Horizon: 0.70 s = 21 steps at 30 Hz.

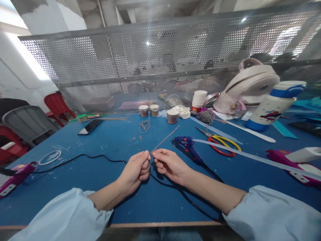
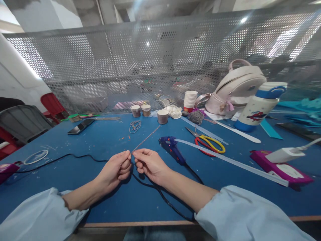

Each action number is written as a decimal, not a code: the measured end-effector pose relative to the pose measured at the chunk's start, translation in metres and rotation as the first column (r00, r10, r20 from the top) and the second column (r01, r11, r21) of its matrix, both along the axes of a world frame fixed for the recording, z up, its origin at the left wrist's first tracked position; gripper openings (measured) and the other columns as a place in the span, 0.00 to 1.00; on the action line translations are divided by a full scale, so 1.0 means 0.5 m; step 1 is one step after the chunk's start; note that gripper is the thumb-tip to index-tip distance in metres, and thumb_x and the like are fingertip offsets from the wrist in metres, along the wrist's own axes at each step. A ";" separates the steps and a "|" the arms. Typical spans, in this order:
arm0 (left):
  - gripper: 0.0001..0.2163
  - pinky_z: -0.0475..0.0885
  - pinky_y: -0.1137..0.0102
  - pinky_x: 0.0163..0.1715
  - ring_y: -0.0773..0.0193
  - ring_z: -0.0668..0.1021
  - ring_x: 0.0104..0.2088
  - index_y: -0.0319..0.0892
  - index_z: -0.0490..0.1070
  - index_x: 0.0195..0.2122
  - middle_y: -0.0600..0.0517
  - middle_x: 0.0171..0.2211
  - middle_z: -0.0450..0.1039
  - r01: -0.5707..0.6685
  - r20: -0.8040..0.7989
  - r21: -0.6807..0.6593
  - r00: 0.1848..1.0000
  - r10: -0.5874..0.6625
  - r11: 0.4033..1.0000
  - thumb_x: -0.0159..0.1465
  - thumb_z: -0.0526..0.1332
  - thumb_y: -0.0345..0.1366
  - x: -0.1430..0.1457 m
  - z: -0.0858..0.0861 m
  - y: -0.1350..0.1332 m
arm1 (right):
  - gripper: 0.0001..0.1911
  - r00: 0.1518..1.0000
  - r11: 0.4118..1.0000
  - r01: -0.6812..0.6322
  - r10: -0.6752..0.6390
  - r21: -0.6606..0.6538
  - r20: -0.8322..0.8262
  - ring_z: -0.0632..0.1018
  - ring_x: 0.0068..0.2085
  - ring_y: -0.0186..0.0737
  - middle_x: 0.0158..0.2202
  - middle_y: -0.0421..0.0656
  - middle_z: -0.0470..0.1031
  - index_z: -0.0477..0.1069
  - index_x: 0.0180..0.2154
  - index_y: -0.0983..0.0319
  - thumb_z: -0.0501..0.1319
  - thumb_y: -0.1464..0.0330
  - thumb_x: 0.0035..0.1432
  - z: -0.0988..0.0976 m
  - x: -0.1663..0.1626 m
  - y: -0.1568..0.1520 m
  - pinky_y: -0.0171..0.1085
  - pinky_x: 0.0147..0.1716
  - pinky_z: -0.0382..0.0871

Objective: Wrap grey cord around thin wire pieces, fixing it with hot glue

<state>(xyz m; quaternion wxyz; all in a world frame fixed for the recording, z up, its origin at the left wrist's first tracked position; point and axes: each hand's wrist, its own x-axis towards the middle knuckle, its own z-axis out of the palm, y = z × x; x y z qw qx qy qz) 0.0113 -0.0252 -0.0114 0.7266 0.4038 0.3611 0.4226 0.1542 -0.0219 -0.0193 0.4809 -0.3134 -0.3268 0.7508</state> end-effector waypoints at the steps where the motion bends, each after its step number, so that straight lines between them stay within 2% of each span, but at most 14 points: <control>1: 0.14 0.45 0.81 0.10 0.77 0.45 0.13 0.40 0.61 0.24 0.64 0.12 0.43 0.013 0.006 -0.007 1.000 -0.013 1.000 0.60 0.58 0.44 -0.001 0.000 0.000 | 0.13 1.000 1.000 0.000 0.000 0.000 0.003 0.64 0.16 0.23 0.18 0.34 0.68 0.70 0.26 0.65 0.71 0.66 0.40 0.000 0.000 0.001 0.26 0.14 0.52; 6: 0.13 0.44 0.81 0.09 0.77 0.45 0.13 0.40 0.62 0.25 0.65 0.12 0.42 0.060 0.041 -0.042 0.997 -0.059 0.997 0.60 0.59 0.44 -0.006 0.004 0.002 | 0.13 0.999 1.000 0.011 -0.011 -0.003 0.038 0.63 0.16 0.23 0.18 0.34 0.67 0.71 0.26 0.65 0.72 0.66 0.40 0.001 0.003 0.002 0.26 0.13 0.52; 10: 0.13 0.44 0.82 0.09 0.77 0.45 0.13 0.41 0.61 0.26 0.65 0.13 0.43 0.039 0.049 -0.023 0.998 -0.038 0.999 0.58 0.61 0.44 -0.007 0.009 0.000 | 0.13 0.999 1.000 0.007 -0.007 -0.008 0.053 0.63 0.16 0.22 0.18 0.34 0.67 0.71 0.26 0.65 0.71 0.66 0.41 0.002 0.004 0.002 0.26 0.13 0.51; 14: 0.14 0.45 0.82 0.09 0.78 0.48 0.13 0.42 0.59 0.25 0.65 0.14 0.47 0.002 0.025 0.011 1.000 -0.003 1.000 0.54 0.65 0.40 -0.005 0.011 -0.002 | 0.13 0.998 1.000 -0.008 0.009 -0.020 0.064 0.64 0.16 0.23 0.19 0.35 0.68 0.70 0.26 0.65 0.71 0.66 0.40 0.005 0.003 0.000 0.27 0.13 0.52; 17: 0.13 0.46 0.82 0.10 0.78 0.48 0.13 0.41 0.60 0.25 0.65 0.13 0.46 -0.028 0.029 0.029 0.999 0.028 0.999 0.54 0.65 0.40 -0.004 0.011 0.000 | 0.14 0.997 0.999 -0.026 0.028 -0.027 0.073 0.64 0.16 0.23 0.20 0.36 0.70 0.71 0.26 0.65 0.71 0.66 0.40 0.006 0.003 -0.002 0.27 0.13 0.53; 19: 0.12 0.48 0.82 0.11 0.79 0.50 0.13 0.40 0.62 0.26 0.65 0.13 0.48 -0.057 0.034 0.053 0.998 0.055 0.997 0.53 0.66 0.39 -0.004 0.010 0.002 | 0.13 0.996 0.999 -0.036 0.038 -0.035 0.084 0.65 0.16 0.23 0.20 0.36 0.70 0.71 0.26 0.65 0.71 0.66 0.40 0.006 0.004 -0.003 0.26 0.13 0.53; 21: 0.12 0.52 0.82 0.12 0.78 0.56 0.14 0.39 0.64 0.25 0.62 0.15 0.54 -0.092 0.019 0.084 0.996 0.091 0.992 0.53 0.66 0.39 -0.005 0.011 0.004 | 0.13 0.994 0.998 -0.047 0.051 -0.043 0.100 0.65 0.16 0.23 0.20 0.36 0.70 0.71 0.26 0.65 0.71 0.66 0.41 0.005 0.005 -0.004 0.26 0.13 0.54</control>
